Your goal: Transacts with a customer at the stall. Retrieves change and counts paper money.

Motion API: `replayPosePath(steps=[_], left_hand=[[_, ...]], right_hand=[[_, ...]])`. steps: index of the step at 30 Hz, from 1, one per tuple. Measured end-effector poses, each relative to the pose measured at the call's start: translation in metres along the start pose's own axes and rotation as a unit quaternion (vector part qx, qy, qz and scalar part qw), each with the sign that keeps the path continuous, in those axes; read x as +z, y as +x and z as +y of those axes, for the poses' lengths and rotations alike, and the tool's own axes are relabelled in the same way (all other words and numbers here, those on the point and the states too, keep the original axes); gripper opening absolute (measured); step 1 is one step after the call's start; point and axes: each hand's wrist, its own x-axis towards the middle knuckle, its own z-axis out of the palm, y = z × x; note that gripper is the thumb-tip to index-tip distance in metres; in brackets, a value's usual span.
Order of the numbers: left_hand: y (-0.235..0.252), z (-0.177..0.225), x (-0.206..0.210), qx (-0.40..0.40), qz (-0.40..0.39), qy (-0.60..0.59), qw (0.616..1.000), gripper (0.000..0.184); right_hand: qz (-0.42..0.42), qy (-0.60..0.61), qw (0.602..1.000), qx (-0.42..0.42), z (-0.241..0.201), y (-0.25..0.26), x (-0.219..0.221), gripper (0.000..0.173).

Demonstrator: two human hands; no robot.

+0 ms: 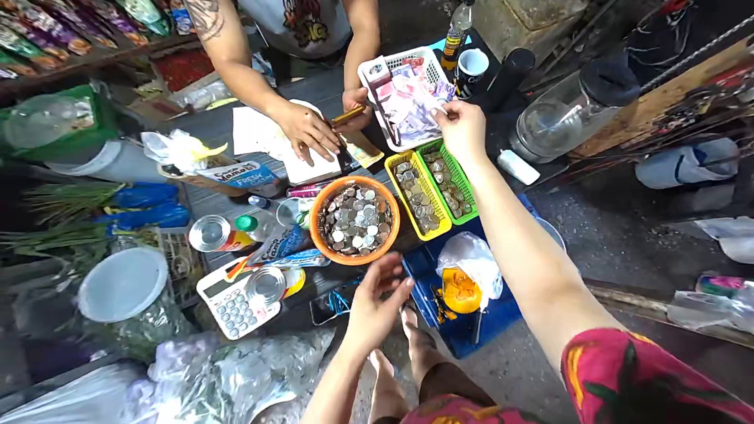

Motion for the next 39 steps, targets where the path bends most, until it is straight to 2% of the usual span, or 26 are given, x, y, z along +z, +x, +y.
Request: replayPosePath(steps=[2, 3, 4, 5, 7, 8, 10, 11, 12, 14, 15, 16, 18, 20, 22, 24, 25, 27, 29, 30, 32, 34, 36, 39], left_hand=[[0.028, 0.020, 0.005, 0.003, 0.007, -0.056, 0.998, 0.081], [0.041, 0.028, 0.008, -0.003, -0.005, -0.097, 0.995, 0.087], [0.052, 0.034, 0.013, -0.009, -0.026, -0.147, 0.989, 0.084], [0.061, 0.038, 0.019, -0.013, -0.044, -0.204, 0.978, 0.074], [0.071, 0.048, 0.033, -0.009, -0.027, -0.295, 0.955, 0.043], [0.074, 0.053, 0.039, -0.002, 0.000, -0.321, 0.947, 0.039], [0.077, 0.057, 0.035, 0.037, -0.013, -0.341, 0.939, 0.046], [0.076, 0.058, 0.031, 0.057, -0.004, -0.364, 0.930, 0.047], [0.074, 0.059, 0.028, 0.071, 0.020, -0.394, 0.916, 0.044], [0.068, 0.059, 0.018, 0.081, 0.047, -0.429, 0.899, 0.039], [0.064, 0.057, 0.011, 0.083, 0.053, -0.435, 0.895, 0.039], [0.062, 0.055, 0.003, 0.079, 0.054, -0.433, 0.896, 0.042], [0.058, 0.048, -0.013, 0.070, 0.024, -0.432, 0.899, 0.056], [0.054, 0.039, -0.023, 0.054, -0.022, -0.425, 0.903, 0.075], [0.049, 0.031, -0.026, 0.038, -0.050, -0.393, 0.917, 0.089], [0.042, 0.026, -0.024, 0.016, -0.051, -0.361, 0.931, 0.092], [0.040, 0.021, -0.024, 0.005, -0.049, -0.355, 0.933, 0.091], [0.036, 0.014, -0.024, -0.011, -0.043, -0.354, 0.934, 0.085], [0.035, 0.009, -0.027, -0.027, -0.032, -0.354, 0.934, 0.076], [0.035, 0.010, -0.029, -0.036, -0.020, -0.345, 0.938, 0.069], [0.038, 0.015, -0.033, -0.069, 0.018, -0.308, 0.949, 0.048], [0.045, 0.022, -0.037, -0.100, 0.051, -0.275, 0.955, 0.041], [0.056, 0.026, -0.039, -0.089, 0.058, -0.249, 0.963, 0.041], [0.070, 0.028, -0.038, -0.046, 0.019, -0.212, 0.976, 0.048]], right_hand=[[-0.038, 0.169, 0.984, -0.031, -0.016, -0.055, -0.015, 0.024], [-0.085, 0.267, 0.960, -0.018, -0.022, -0.084, -0.021, 0.023], [-0.130, 0.341, 0.931, 0.012, -0.026, -0.112, -0.026, 0.024], [-0.154, 0.386, 0.908, 0.044, -0.028, -0.136, -0.027, 0.027], [-0.173, 0.421, 0.886, 0.092, -0.021, -0.171, -0.021, 0.036], [-0.180, 0.429, 0.878, 0.114, -0.018, -0.184, -0.019, 0.045], [-0.207, 0.462, 0.848, 0.156, -0.011, -0.201, -0.018, 0.058], [-0.230, 0.474, 0.832, 0.172, -0.006, -0.204, -0.019, 0.052], [-0.264, 0.472, 0.823, 0.173, 0.000, -0.203, -0.020, 0.039], [-0.361, 0.398, 0.835, 0.115, 0.013, -0.183, -0.020, 0.025], [-0.383, 0.323, 0.863, 0.063, 0.017, -0.166, -0.018, 0.020], [-0.373, 0.239, 0.896, 0.019, 0.021, -0.143, -0.012, 0.017], [-0.285, 0.081, 0.954, -0.040, 0.026, -0.089, 0.008, 0.020], [-0.215, -0.057, 0.971, -0.087, 0.026, -0.033, 0.031, 0.028], [-0.203, -0.177, 0.952, -0.143, 0.020, 0.014, 0.051, 0.040], [-0.231, -0.257, 0.921, -0.182, 0.013, 0.047, 0.068, 0.049], [-0.248, -0.287, 0.902, -0.204, 0.012, 0.058, 0.075, 0.047], [-0.275, -0.342, 0.860, -0.260, 0.014, 0.074, 0.086, 0.033], [-0.274, -0.368, 0.831, -0.314, 0.015, 0.080, 0.085, 0.024], [-0.263, -0.365, 0.830, -0.329, 0.010, 0.079, 0.078, 0.022], [-0.227, -0.352, 0.843, -0.337, -0.006, 0.063, 0.053, 0.022], [-0.222, -0.345, 0.859, -0.307, -0.033, 0.033, 0.015, 0.021], [-0.278, -0.285, 0.872, -0.284, -0.054, -0.002, -0.026, 0.019], [-0.411, -0.108, 0.861, -0.278, -0.065, -0.047, -0.062, 0.015]])
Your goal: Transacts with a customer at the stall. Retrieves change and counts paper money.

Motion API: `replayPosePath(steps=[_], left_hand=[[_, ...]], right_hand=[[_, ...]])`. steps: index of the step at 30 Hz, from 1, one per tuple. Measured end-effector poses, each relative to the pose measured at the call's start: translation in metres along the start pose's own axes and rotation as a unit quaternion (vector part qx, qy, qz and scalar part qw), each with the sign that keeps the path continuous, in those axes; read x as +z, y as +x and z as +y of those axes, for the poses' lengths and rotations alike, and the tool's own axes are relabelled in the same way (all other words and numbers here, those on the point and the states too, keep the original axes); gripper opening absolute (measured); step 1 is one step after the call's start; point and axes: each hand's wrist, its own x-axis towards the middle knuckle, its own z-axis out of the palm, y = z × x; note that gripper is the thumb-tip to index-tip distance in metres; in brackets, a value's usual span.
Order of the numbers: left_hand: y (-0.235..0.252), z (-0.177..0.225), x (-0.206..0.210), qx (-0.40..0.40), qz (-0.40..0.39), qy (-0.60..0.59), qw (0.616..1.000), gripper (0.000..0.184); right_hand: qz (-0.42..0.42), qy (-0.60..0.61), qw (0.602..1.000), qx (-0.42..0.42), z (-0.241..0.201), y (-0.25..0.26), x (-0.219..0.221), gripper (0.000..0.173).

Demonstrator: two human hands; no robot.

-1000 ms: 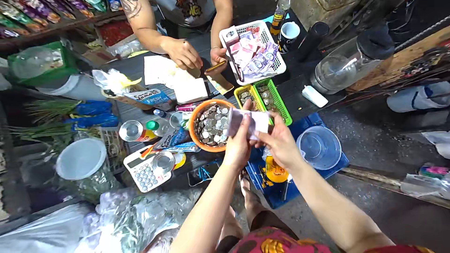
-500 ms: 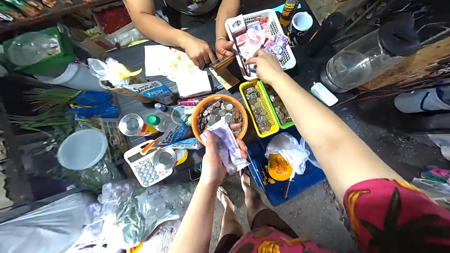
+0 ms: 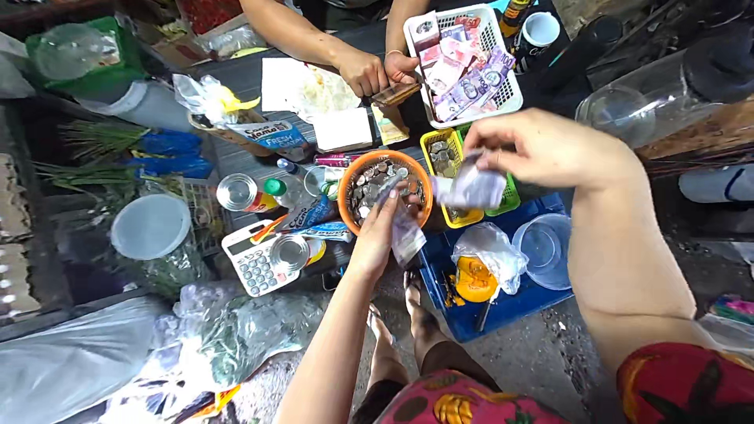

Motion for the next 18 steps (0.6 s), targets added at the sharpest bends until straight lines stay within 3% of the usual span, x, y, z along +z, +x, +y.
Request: replayPosePath(steps=[3, 5, 8, 11, 13, 15, 18], left_hand=[[0.003, 0.003, 0.014, -0.001, -0.084, -0.027, 0.996, 0.054], [-0.004, 0.007, 0.028, -0.047, -0.112, -0.080, 0.989, 0.040], [-0.007, 0.012, 0.044, -0.153, -0.035, -0.093, 0.983, 0.018], [-0.010, 0.001, 0.040, -0.189, -0.013, -0.114, 0.975, 0.025], [-0.018, -0.004, 0.034, -0.189, -0.024, -0.127, 0.973, 0.027], [-0.029, -0.006, 0.030, -0.193, -0.023, -0.127, 0.973, 0.026], [-0.043, -0.010, 0.024, -0.189, -0.006, -0.125, 0.974, 0.024]], right_hand=[[-0.025, 0.167, 0.983, -0.068, -0.006, -0.008, 0.025, 0.025], [-0.017, 0.179, 0.982, -0.065, -0.004, -0.002, 0.042, 0.032], [-0.034, 0.168, 0.985, -0.012, 0.015, 0.017, 0.052, 0.050], [0.055, 0.075, 0.984, 0.153, 0.072, 0.055, 0.038, 0.049], [0.133, -0.003, 0.954, 0.270, 0.116, 0.091, 0.032, 0.044], [0.148, -0.076, 0.939, 0.301, 0.149, 0.120, 0.036, 0.050], [0.097, -0.169, 0.944, 0.265, 0.175, 0.147, 0.048, 0.061]])
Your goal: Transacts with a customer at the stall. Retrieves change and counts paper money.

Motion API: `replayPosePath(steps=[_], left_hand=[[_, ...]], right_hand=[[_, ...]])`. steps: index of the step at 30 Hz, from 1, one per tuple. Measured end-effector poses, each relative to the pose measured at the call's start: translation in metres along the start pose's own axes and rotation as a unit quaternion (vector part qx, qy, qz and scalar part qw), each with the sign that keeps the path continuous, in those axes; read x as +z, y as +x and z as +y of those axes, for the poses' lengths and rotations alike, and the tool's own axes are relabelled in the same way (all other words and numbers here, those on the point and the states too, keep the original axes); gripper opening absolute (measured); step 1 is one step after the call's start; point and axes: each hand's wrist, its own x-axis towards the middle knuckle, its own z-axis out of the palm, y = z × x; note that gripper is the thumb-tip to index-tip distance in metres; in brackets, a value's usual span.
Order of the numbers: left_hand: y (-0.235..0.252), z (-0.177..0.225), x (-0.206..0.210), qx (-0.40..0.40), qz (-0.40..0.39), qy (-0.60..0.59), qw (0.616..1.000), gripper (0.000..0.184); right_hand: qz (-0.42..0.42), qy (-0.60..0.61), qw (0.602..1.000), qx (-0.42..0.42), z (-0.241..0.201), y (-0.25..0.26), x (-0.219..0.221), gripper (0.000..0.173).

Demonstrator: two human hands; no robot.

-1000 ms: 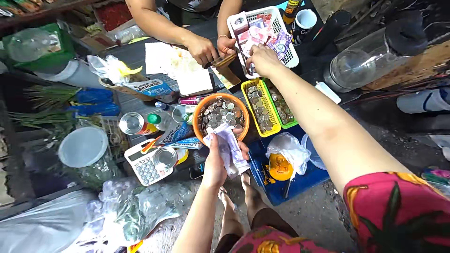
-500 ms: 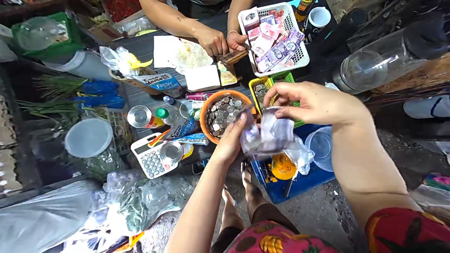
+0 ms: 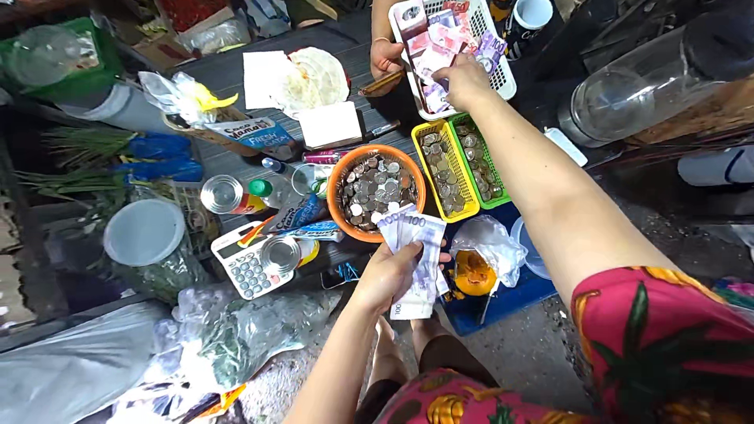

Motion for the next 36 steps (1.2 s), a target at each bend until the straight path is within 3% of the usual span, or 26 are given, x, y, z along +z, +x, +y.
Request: replayPosePath(steps=[5, 9, 12, 15, 16, 18, 19, 21, 23, 26, 30, 33, 36], left_hand=[[-0.010, -0.001, -0.012, 0.027, 0.043, -0.019, 0.999, 0.026], [-0.015, 0.006, -0.016, 0.018, 0.094, -0.032, 0.995, 0.032], [-0.017, 0.006, -0.018, 0.029, 0.102, -0.045, 0.993, 0.037], [-0.017, -0.003, -0.026, 0.059, 0.061, -0.087, 0.993, 0.046], [-0.020, -0.005, -0.029, 0.074, 0.032, -0.106, 0.991, 0.051], [-0.031, -0.008, -0.034, 0.104, -0.031, -0.125, 0.986, 0.064], [-0.039, -0.010, -0.037, 0.120, -0.033, -0.103, 0.987, 0.060], [-0.053, -0.016, -0.040, 0.145, 0.005, -0.037, 0.989, 0.029], [-0.064, -0.024, -0.045, 0.149, 0.050, 0.026, 0.987, 0.015], [-0.081, -0.042, -0.055, 0.197, 0.075, 0.106, 0.972, 0.020], [-0.106, -0.057, -0.070, 0.223, 0.080, 0.106, 0.966, 0.023], [-0.126, -0.061, -0.087, 0.221, 0.105, 0.104, 0.964, 0.019], [-0.140, -0.065, -0.098, 0.227, 0.135, 0.129, 0.956, 0.017]], right_hand=[[0.030, -0.038, 0.998, -0.039, -0.009, -0.001, -0.008, 0.031], [0.051, -0.004, 0.999, -0.015, -0.022, -0.044, -0.054, 0.028], [0.111, 0.130, 0.984, -0.056, -0.050, -0.139, -0.074, 0.025], [0.133, 0.347, 0.909, -0.190, -0.100, -0.257, -0.046, 0.016], [0.129, 0.359, 0.898, -0.217, -0.113, -0.289, -0.028, 0.014], [0.136, 0.300, 0.915, -0.235, -0.126, -0.332, 0.005, 0.013], [0.133, 0.274, 0.924, -0.230, -0.129, -0.346, 0.015, 0.014], [0.086, 0.272, 0.933, -0.218, -0.133, -0.366, 0.022, 0.017], [0.021, 0.347, 0.920, -0.181, -0.136, -0.374, 0.017, 0.031], [-0.005, 0.508, 0.859, -0.070, -0.148, -0.377, 0.024, 0.043], [-0.022, 0.625, 0.773, 0.104, -0.180, -0.382, 0.045, 0.025], [0.027, 0.668, 0.734, 0.122, -0.179, -0.392, 0.057, 0.029], [-0.041, 0.723, 0.687, 0.060, -0.188, -0.412, 0.044, 0.034]])
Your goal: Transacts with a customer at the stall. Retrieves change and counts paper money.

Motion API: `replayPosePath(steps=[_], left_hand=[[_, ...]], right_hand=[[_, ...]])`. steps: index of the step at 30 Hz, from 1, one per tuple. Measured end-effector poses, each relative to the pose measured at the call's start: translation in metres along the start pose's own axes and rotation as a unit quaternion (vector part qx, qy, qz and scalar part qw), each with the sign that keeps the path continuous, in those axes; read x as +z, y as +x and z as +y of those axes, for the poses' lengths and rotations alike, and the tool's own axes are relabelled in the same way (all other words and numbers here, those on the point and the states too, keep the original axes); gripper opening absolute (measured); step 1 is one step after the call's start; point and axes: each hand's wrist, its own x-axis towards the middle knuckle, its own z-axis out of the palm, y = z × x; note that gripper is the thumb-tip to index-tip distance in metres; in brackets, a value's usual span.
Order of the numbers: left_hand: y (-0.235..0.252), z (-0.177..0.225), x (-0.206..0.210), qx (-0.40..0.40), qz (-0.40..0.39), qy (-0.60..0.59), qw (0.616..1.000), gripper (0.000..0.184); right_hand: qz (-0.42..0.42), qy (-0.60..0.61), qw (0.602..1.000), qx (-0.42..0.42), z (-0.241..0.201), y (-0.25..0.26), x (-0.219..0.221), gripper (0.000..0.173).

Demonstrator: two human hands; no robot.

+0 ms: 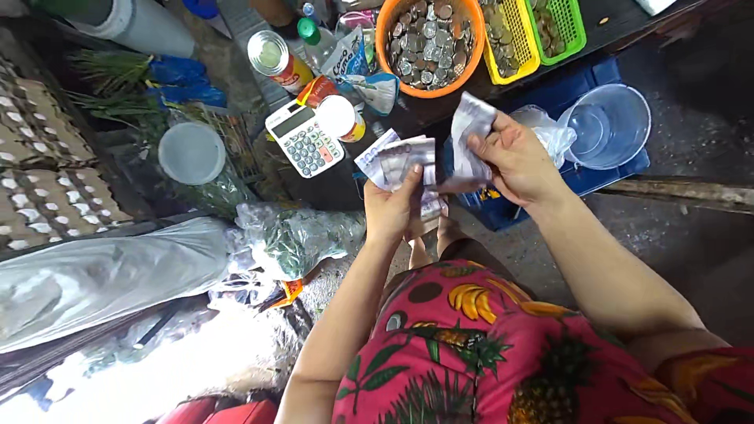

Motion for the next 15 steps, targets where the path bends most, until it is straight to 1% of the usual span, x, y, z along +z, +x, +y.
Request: replayPosePath(steps=[1, 2, 5, 7, 9, 10, 11, 12, 14, 15], left_hand=[[-0.004, 0.000, -0.002, -0.004, 0.000, -0.004, 1.000, 0.020], [-0.007, -0.001, -0.003, -0.004, -0.005, -0.014, 1.000, 0.022], [-0.016, -0.002, -0.003, -0.002, -0.014, -0.026, 1.000, 0.026], [-0.019, 0.001, -0.003, -0.020, -0.021, -0.021, 0.999, 0.015], [-0.020, 0.002, -0.003, -0.029, -0.015, -0.022, 0.999, 0.018], [-0.020, 0.001, -0.004, -0.028, -0.012, -0.029, 0.999, 0.018], [-0.021, 0.002, -0.004, -0.027, -0.008, -0.035, 0.999, 0.017], [-0.022, 0.002, -0.004, -0.026, -0.006, -0.038, 0.999, 0.016], [-0.023, 0.003, 0.000, -0.020, -0.002, -0.036, 0.999, 0.015], [-0.024, 0.002, 0.001, -0.008, -0.005, -0.032, 0.999, 0.016]], right_hand=[[-0.029, -0.016, 0.999, 0.005, -0.002, -0.008, 0.007, 0.034], [-0.038, -0.041, 0.998, 0.008, 0.000, -0.016, 0.015, 0.034], [0.010, -0.115, 0.993, -0.017, 0.017, -0.029, 0.031, 0.021], [0.051, -0.109, 0.991, -0.052, 0.025, -0.030, 0.027, 0.021], [0.104, -0.062, 0.990, -0.071, 0.024, -0.030, 0.022, 0.020], [0.116, -0.037, 0.990, -0.067, 0.019, -0.032, 0.020, 0.021], [0.107, -0.022, 0.992, -0.064, 0.013, -0.035, 0.019, 0.023], [0.078, -0.027, 0.995, -0.064, 0.008, -0.039, 0.018, 0.027], [0.018, -0.083, 0.995, -0.041, 0.006, -0.048, 0.023, 0.031], [0.014, -0.111, 0.993, -0.025, 0.010, -0.051, 0.027, 0.028]])
